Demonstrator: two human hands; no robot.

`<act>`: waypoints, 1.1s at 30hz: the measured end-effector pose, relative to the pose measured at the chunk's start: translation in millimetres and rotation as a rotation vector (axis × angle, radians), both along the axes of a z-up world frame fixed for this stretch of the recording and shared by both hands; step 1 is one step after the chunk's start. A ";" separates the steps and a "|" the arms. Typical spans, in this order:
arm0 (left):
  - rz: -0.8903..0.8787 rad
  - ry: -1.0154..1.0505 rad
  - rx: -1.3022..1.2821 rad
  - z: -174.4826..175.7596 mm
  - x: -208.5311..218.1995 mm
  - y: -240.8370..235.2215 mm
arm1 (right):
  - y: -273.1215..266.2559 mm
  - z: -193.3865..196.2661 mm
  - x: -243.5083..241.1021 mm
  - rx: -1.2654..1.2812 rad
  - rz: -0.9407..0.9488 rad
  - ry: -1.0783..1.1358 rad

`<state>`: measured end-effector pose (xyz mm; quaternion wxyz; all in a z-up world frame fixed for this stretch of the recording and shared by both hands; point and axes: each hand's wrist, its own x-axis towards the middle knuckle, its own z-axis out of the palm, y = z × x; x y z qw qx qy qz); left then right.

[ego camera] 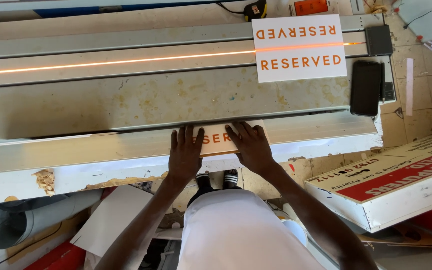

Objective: Using a strip heater to soften plastic signs and manually folding them into a tent shape.

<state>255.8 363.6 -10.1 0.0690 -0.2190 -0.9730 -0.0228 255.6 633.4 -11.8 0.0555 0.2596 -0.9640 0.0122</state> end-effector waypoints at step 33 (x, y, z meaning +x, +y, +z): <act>-0.071 -0.095 0.058 -0.6 16.8 3.8 | 20.0 8.5 15.9 0.076 -0.006 0.025</act>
